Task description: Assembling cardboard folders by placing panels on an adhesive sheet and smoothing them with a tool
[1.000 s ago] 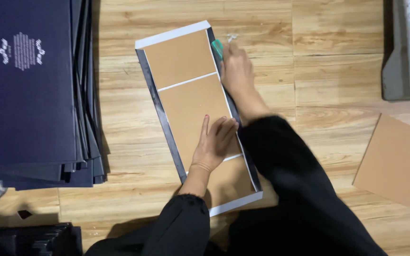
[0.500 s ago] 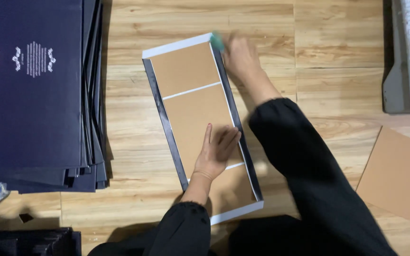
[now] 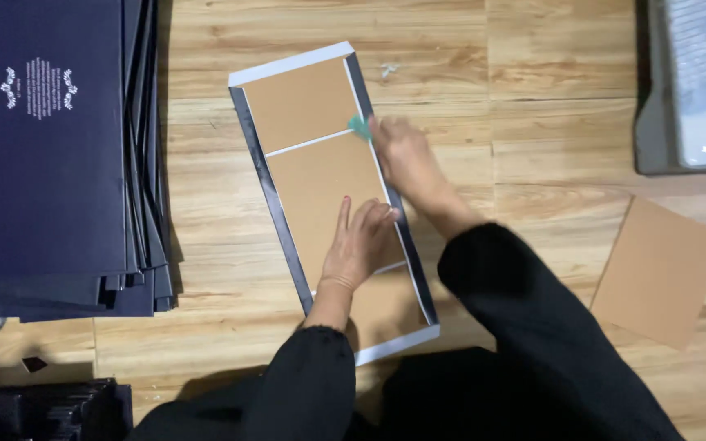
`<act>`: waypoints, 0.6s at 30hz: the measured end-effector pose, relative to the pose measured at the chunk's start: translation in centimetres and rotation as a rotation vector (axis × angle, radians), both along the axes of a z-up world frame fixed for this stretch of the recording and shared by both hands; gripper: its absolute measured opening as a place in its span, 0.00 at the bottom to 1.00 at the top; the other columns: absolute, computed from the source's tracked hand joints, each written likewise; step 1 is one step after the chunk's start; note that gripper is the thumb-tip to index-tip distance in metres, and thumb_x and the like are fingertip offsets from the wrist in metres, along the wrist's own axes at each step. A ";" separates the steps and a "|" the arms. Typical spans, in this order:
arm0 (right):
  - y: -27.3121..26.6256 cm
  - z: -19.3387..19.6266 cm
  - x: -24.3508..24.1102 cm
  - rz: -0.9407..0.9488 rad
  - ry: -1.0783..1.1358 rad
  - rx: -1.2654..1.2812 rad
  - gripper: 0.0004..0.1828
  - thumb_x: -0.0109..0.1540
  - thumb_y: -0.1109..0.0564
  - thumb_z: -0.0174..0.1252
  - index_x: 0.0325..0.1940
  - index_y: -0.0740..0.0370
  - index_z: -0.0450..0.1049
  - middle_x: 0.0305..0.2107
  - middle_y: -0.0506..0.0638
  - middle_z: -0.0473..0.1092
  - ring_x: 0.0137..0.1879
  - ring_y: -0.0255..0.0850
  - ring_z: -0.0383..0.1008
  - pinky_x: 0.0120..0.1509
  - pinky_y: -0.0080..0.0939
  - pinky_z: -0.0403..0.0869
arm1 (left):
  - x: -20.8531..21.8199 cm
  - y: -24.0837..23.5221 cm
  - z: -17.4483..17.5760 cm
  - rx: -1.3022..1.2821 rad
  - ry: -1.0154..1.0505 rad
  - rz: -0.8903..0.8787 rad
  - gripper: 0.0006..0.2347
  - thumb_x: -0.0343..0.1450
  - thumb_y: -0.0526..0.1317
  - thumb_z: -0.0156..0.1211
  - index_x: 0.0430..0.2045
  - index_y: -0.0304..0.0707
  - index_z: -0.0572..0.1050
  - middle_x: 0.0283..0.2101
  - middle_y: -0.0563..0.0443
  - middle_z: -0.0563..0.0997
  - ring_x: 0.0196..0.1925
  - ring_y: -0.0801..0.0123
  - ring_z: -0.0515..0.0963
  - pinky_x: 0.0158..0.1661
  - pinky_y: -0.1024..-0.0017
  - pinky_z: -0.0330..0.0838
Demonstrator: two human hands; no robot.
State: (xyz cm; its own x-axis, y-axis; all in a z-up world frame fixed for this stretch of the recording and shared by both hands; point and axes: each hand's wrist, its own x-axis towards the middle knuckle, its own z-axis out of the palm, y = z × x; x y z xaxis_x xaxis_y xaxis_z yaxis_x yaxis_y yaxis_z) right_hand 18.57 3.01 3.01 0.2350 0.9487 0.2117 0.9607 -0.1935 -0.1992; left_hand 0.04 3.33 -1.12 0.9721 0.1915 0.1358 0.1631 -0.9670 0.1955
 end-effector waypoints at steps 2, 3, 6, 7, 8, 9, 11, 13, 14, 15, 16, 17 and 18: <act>-2.6 -1.0 -1.3 0.121 -0.039 -0.017 0.18 0.56 0.61 0.47 0.49 0.67 0.68 0.34 0.57 0.67 0.40 0.50 0.68 0.42 0.44 0.69 | 0.2 -0.2 -1.2 -0.039 -0.100 0.072 0.18 0.67 0.35 0.44 0.52 0.51 0.60 0.55 0.58 0.58 0.61 0.66 0.55 0.63 0.51 0.46; -2.9 -0.2 -1.4 0.115 -0.049 -0.014 0.18 0.56 0.61 0.47 0.49 0.67 0.68 0.34 0.57 0.67 0.40 0.50 0.68 0.42 0.44 0.69 | 0.3 0.0 -1.1 -0.036 -0.110 0.067 0.18 0.67 0.35 0.44 0.52 0.51 0.60 0.55 0.58 0.58 0.61 0.66 0.55 0.63 0.51 0.46; -4.2 0.4 -1.2 0.086 0.264 -0.156 0.18 0.53 0.56 0.54 0.47 0.59 0.70 0.31 0.53 0.67 0.40 0.50 0.69 0.41 0.46 0.70 | -0.1 0.0 -0.6 -0.051 -0.175 0.107 0.15 0.69 0.34 0.39 0.49 0.49 0.59 0.55 0.53 0.59 0.62 0.60 0.55 0.62 0.49 0.45; -4.6 -0.3 -0.4 -0.002 0.213 -0.126 0.18 0.54 0.53 0.54 0.48 0.55 0.70 0.30 0.49 0.65 0.39 0.46 0.68 0.40 0.44 0.70 | 0.0 0.0 -0.2 -0.042 -0.223 0.137 0.18 0.69 0.33 0.37 0.54 0.49 0.54 0.58 0.51 0.57 0.62 0.58 0.55 0.61 0.49 0.46; -5.1 -1.1 0.2 -0.083 0.165 -0.100 0.18 0.56 0.50 0.54 0.49 0.51 0.69 0.29 0.45 0.63 0.39 0.43 0.67 0.39 0.41 0.70 | -0.1 -0.1 0.3 -0.034 -0.267 0.176 0.22 0.68 0.33 0.35 0.60 0.49 0.50 0.60 0.49 0.56 0.62 0.56 0.56 0.60 0.49 0.48; -6.1 -1.8 -1.0 -0.084 0.167 -0.107 0.18 0.56 0.50 0.54 0.49 0.51 0.69 0.29 0.45 0.63 0.39 0.43 0.67 0.39 0.41 0.70 | -0.4 -0.3 1.0 -0.040 -0.263 0.176 0.22 0.68 0.33 0.35 0.60 0.49 0.50 0.60 0.49 0.56 0.62 0.56 0.56 0.60 0.49 0.48; -7.8 -2.9 -2.6 -0.057 0.109 -0.047 0.14 0.60 0.59 0.44 0.48 0.62 0.68 0.27 0.55 0.64 0.36 0.51 0.66 0.37 0.48 0.68 | -0.1 0.0 2.3 -0.055 -0.273 0.185 0.23 0.68 0.31 0.34 0.60 0.43 0.49 0.61 0.46 0.55 0.62 0.55 0.56 0.58 0.50 0.51; -11.5 -3.3 -4.6 -0.020 -0.025 -0.071 0.17 0.59 0.56 0.45 0.52 0.58 0.66 0.29 0.50 0.63 0.38 0.46 0.65 0.38 0.43 0.67 | 0.0 0.1 1.4 -0.063 -0.230 0.185 0.24 0.67 0.32 0.35 0.61 0.43 0.48 0.60 0.47 0.58 0.61 0.56 0.57 0.59 0.50 0.48; -13.4 -3.5 -5.7 0.015 -0.159 -0.096 0.20 0.59 0.53 0.45 0.56 0.54 0.63 0.31 0.46 0.62 0.40 0.41 0.64 0.39 0.38 0.67 | 0.1 0.2 0.8 -0.071 -0.188 0.182 0.25 0.67 0.32 0.36 0.61 0.43 0.47 0.58 0.48 0.61 0.61 0.57 0.57 0.60 0.50 0.45; -15.5 -2.9 -7.2 0.006 -0.161 -0.098 0.20 0.59 0.53 0.45 0.56 0.54 0.63 0.31 0.46 0.62 0.40 0.41 0.64 0.39 0.38 0.67 | 0.0 0.1 1.1 -0.074 -0.189 0.173 0.25 0.67 0.32 0.36 0.61 0.43 0.47 0.58 0.48 0.61 0.61 0.57 0.57 0.60 0.50 0.45; -17.5 -2.3 -8.6 0.064 0.009 -0.086 0.22 0.58 0.57 0.44 0.57 0.57 0.61 0.30 0.48 0.62 0.39 0.44 0.64 0.40 0.40 0.66 | 0.0 0.0 1.5 -0.104 -0.157 0.182 0.25 0.66 0.30 0.36 0.61 0.41 0.47 0.58 0.47 0.61 0.61 0.56 0.57 0.60 0.49 0.44; -19.6 -1.7 -10.1 0.122 0.178 -0.073 0.24 0.56 0.61 0.43 0.57 0.60 0.60 0.29 0.51 0.61 0.37 0.48 0.64 0.40 0.42 0.66 | 0.0 -0.2 1.8 -0.133 -0.124 0.191 0.26 0.66 0.28 0.37 0.61 0.40 0.48 0.58 0.46 0.62 0.61 0.55 0.57 0.60 0.48 0.44; -20.4 -1.5 -11.1 0.117 0.176 -0.073 0.24 0.56 0.61 0.43 0.57 0.60 0.60 0.29 0.51 0.61 0.37 0.48 0.64 0.40 0.42 0.66 | 0.1 -0.3 2.4 -0.134 -0.126 0.186 0.26 0.66 0.28 0.37 0.61 0.40 0.48 0.58 0.46 0.62 0.61 0.55 0.57 0.60 0.48 0.44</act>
State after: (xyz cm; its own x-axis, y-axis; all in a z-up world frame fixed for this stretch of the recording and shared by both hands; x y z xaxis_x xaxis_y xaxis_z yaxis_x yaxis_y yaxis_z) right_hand 7.45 -17.35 1.56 0.1496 0.9830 0.1068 0.9291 -0.1028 -0.3553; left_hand 0.14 3.05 1.27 0.8957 0.3896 0.2146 0.3019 -0.8869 0.3497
